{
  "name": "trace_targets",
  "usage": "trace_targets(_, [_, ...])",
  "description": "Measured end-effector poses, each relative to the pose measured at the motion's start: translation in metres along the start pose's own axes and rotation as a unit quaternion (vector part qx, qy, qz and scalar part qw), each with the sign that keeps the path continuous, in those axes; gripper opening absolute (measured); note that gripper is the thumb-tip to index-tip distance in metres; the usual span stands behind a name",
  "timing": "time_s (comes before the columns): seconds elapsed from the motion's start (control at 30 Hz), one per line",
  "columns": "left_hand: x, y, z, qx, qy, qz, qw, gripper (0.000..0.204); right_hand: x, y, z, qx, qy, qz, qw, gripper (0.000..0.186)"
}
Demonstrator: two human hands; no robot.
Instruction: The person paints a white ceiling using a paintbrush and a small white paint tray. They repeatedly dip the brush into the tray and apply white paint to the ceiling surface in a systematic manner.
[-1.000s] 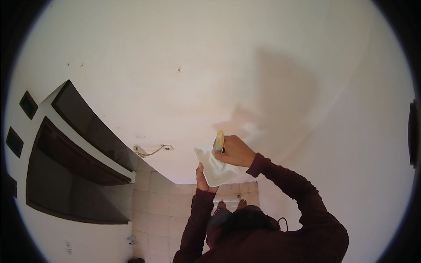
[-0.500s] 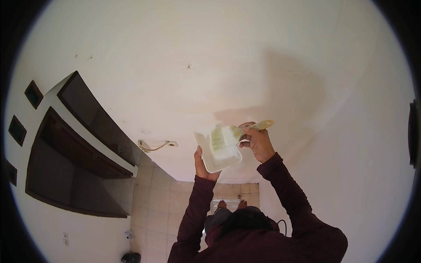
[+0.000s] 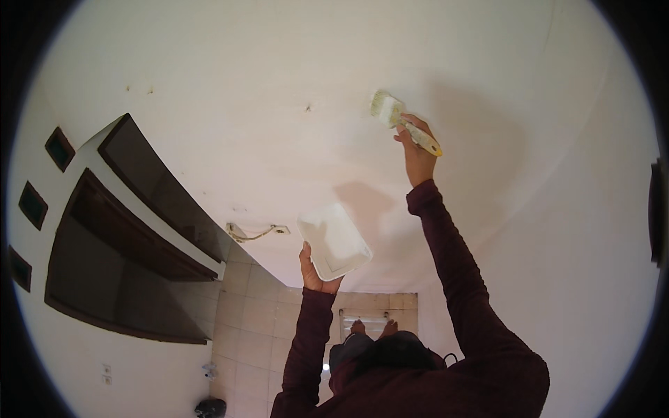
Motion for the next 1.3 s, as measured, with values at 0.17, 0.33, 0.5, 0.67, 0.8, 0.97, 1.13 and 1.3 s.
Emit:
trace_targets(0.17, [-0.003, -0.016, -0.027, -0.031, -0.003, 0.016, 0.999, 0.063, 0.018, -0.006, -0.029, -0.045, -0.134, -0.087, 0.986, 0.021])
trace_targets(0.33, [0.002, -0.023, -0.035, -0.041, 0.009, 0.009, 0.999, 0.065, 0.047, -0.02, -0.004, -0.059, -0.249, -0.223, 0.941, 0.028])
trace_targets(0.5, [0.006, -0.025, -0.045, -0.074, 0.029, 0.013, 0.997, 0.071, 0.031, -0.034, 0.065, 0.014, -0.274, -0.2, 0.941, 0.032])
trace_targets(0.67, [0.007, -0.028, -0.049, -0.077, 0.022, 0.012, 0.997, 0.071, 0.028, -0.036, 0.116, 0.091, -0.141, -0.149, 0.975, 0.027])
trace_targets(0.8, [0.004, -0.03, -0.052, -0.075, 0.024, 0.022, 0.997, 0.069, 0.023, -0.02, 0.088, 0.03, -0.064, -0.169, 0.983, 0.027])
trace_targets(0.97, [0.006, -0.037, -0.06, -0.093, 0.022, 0.021, 0.995, 0.072, 0.025, -0.007, 0.013, -0.088, -0.154, -0.172, 0.969, 0.021])
trace_targets(1.13, [0.01, -0.038, -0.061, -0.09, 0.029, 0.016, 0.995, 0.074, 0.048, -0.012, 0.014, -0.149, -0.239, -0.197, 0.939, 0.026])
trace_targets(1.3, [0.012, -0.037, -0.067, -0.091, 0.032, 0.017, 0.995, 0.073, 0.048, -0.013, 0.083, -0.066, -0.272, -0.195, 0.94, 0.03])
Point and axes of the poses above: each hand's wrist, its own y-axis towards the middle knuckle, its own z-axis out of the palm, x = y × z, the point moved 8 cm from there along y, towards the middle knuckle, and after that the axes turned 10 degrees about -z, right-handed, at the moved point
